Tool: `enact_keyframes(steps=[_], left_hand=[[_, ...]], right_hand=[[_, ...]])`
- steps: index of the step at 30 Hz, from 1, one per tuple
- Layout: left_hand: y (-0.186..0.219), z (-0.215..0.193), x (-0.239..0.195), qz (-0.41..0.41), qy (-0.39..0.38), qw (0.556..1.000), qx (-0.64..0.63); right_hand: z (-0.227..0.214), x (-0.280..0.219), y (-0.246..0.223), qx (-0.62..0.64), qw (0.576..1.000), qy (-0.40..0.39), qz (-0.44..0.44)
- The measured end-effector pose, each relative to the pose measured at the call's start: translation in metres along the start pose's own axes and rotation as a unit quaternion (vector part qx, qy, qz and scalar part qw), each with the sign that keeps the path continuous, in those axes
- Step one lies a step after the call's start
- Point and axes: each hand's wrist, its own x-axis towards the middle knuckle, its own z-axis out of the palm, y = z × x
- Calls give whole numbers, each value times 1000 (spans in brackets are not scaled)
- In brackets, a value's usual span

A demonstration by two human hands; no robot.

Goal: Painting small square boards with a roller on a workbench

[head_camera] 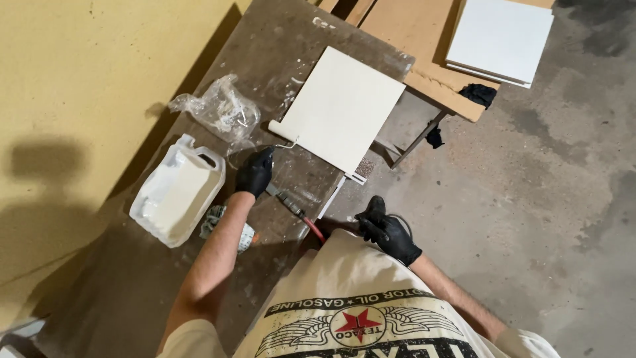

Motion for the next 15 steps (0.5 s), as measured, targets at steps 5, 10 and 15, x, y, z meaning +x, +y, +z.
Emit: enact_keyframes(steps=[5,10,15], left_hand=[[-18,13,-33,111,163,980,21],[28,-2,-46,113,147,982,31],[46,27,36,145,98,985,5]], right_hand=[[6,-9,-29,2,1000,-7,-6],[10,-10,-11,5,1000,12,13],[2,-6,31,19,999,42,26]])
